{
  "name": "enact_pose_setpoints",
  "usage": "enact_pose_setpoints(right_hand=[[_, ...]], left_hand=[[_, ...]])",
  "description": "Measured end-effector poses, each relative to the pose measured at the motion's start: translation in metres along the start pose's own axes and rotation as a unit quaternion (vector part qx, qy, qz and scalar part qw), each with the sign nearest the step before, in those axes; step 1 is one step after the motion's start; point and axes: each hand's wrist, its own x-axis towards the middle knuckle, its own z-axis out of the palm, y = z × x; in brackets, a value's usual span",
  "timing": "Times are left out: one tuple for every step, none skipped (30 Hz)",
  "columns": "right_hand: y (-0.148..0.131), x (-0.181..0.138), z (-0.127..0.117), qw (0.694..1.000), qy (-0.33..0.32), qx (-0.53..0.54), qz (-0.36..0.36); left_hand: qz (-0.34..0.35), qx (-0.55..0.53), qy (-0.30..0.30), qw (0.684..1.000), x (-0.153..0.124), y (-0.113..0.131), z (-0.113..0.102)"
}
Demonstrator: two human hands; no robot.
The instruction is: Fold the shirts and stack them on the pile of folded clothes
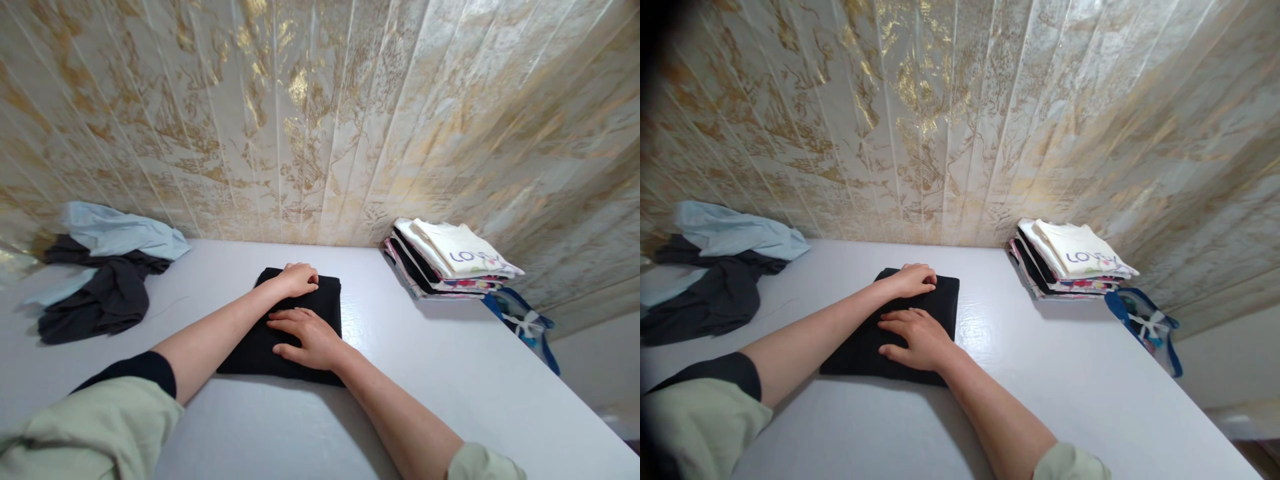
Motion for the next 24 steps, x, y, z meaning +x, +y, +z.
enact_pose_setpoints(right_hand=[[0.000,0.000,0.000,1.000,0.001,0.000,0.000],[0.001,0.000,0.000,1.000,0.002,-0.001,0.000],[0.001,0.000,0.000,1.000,0.003,-0.002,-0.001],[0.002,0.000,0.000,1.000,0.003,-0.003,-0.002],[0.002,0.000,0.000,1.000,0.004,-0.005,-0.004],[0.003,0.000,0.000,1.000,0.004,-0.006,-0.006],[0.003,0.000,0.000,1.000,0.004,-0.007,-0.008],[0.003,0.000,0.000,1.000,0.003,-0.007,-0.009],[0.004,0.001,0.000,1.000,0.003,-0.007,-0.010],[0.004,0.001,0.000,1.000,0.002,-0.008,-0.010],[0.004,0.000,0.000,1.000,0.001,-0.008,-0.011],[0.004,0.000,-0.001,1.000,0.001,-0.008,-0.011],[0.004,0.000,-0.001,1.000,0.002,-0.008,-0.012],[0.004,0.000,-0.001,1.000,0.003,-0.008,-0.013],[0.004,0.000,-0.001,1.000,0.004,-0.008,-0.015],[0.004,0.000,-0.001,1.000,0.005,-0.007,-0.016],[0.004,0.000,-0.001,1.000,0.007,-0.006,-0.018],[0.004,0.000,-0.001,1.000,0.008,-0.005,-0.019],[0.004,0.000,-0.001,1.000,0.008,-0.003,-0.020],[0.004,0.000,-0.001,1.000,0.009,-0.002,-0.021],[0.003,0.000,-0.001,1.000,0.010,-0.001,-0.020],[0.003,0.000,-0.001,1.000,0.011,-0.002,-0.019],[0.003,0.000,-0.001,1.000,0.012,-0.003,-0.018],[0.003,0.000,-0.001,1.000,0.013,-0.004,-0.016]], left_hand=[[-0.002,-0.001,-0.005,1.000,0.002,0.002,0.002],[-0.004,-0.003,-0.008,1.000,0.004,0.004,0.003],[-0.005,-0.006,-0.007,1.000,0.006,0.006,0.005],[-0.005,-0.009,-0.002,1.000,0.008,0.007,0.007],[-0.005,-0.011,0.007,1.000,0.009,0.008,0.008],[-0.004,-0.011,0.016,1.000,0.010,0.009,0.010],[-0.004,-0.009,0.025,1.000,0.010,0.009,0.011],[-0.006,-0.006,0.032,0.999,0.010,0.010,0.012],[-0.007,-0.003,0.035,0.999,0.011,0.011,0.013],[-0.009,-0.002,0.036,0.999,0.011,0.011,0.014],[-0.009,-0.003,0.035,0.999,0.013,0.013,0.014],[-0.009,-0.008,0.033,0.999,0.014,0.014,0.014],[-0.007,-0.015,0.029,0.999,0.017,0.015,0.014],[-0.005,-0.025,0.022,0.999,0.019,0.017,0.013],[-0.002,-0.035,0.012,0.999,0.022,0.019,0.012],[0.001,-0.045,-0.001,0.999,0.025,0.021,0.011],[0.006,-0.056,-0.015,0.998,0.028,0.022,0.009],[0.013,-0.066,-0.028,0.997,0.030,0.024,0.008],[0.020,-0.076,-0.040,0.996,0.033,0.026,0.007],[0.025,-0.083,-0.049,0.995,0.035,0.027,0.006],[0.028,-0.088,-0.055,0.994,0.036,0.029,0.005],[0.027,-0.089,-0.056,0.994,0.038,0.030,0.006],[0.022,-0.086,-0.053,0.995,0.040,0.031,0.007],[0.015,-0.081,-0.046,0.996,0.041,0.033,0.009]])
